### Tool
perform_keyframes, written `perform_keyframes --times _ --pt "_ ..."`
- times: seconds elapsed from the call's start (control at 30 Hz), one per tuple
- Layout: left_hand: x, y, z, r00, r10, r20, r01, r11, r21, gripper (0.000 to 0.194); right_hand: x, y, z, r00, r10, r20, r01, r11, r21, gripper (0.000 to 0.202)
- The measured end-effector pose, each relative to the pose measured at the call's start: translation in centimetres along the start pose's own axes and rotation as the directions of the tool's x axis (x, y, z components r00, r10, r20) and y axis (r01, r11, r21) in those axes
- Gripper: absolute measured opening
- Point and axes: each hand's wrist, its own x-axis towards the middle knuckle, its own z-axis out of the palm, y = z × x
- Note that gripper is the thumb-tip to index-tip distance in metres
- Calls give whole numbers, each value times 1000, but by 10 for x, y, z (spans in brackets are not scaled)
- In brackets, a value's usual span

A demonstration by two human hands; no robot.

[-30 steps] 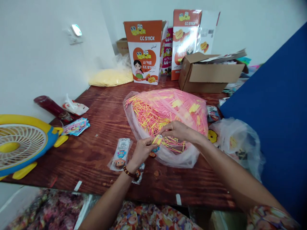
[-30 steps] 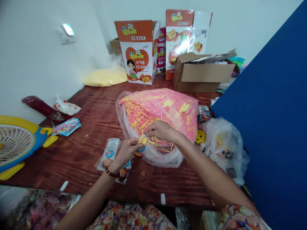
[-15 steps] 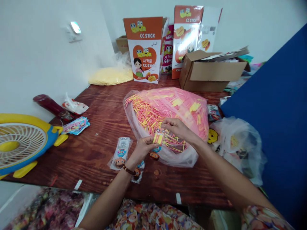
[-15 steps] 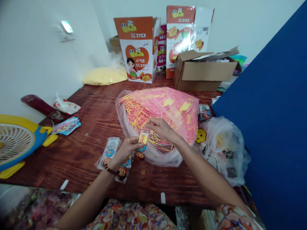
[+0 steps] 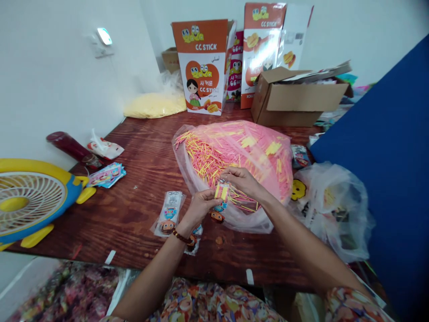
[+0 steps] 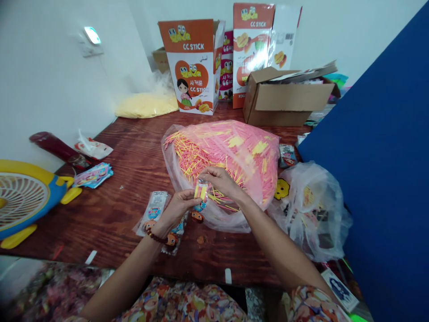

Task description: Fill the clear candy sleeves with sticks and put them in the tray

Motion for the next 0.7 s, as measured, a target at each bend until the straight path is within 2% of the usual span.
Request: perform_keyframes --times 0.07,0.17,0.27,0.37,0.43,0.53,0.7 --pt "0 -1 0 1000 -2 4 2 1000 -3 32 0 1 0 1000 -14 -22 13 1000 -9 26" --pt "1 -4 -2 1000 4 5 -4 1000 11 30 1 -3 2 990 -44 -133 46 999 11 26" --pt "-1 -7 -5 1000 -1 23 1 1000 18 30 4 -10 -1 966 -30 -258 73 985 156 27" --pt "-5 -5 -6 1000 -24 20 25 999 -48 32 8 -13 -10 933 15 -359 113 936 334 28" --pt "-7 -2 -7 1000 -11 10 12 995 -100 34 10 -10 -16 920 56 -388 91 932 350 29" --pt "-7 1 -7 999 32 -14 -34 991 -132 36 4 1 -15 934 66 -352 25 969 246 33" --pt "-3 -2 -11 990 113 -90 -121 988 -97 30 -20 13 4 977 91 -193 -71 991 110 35"
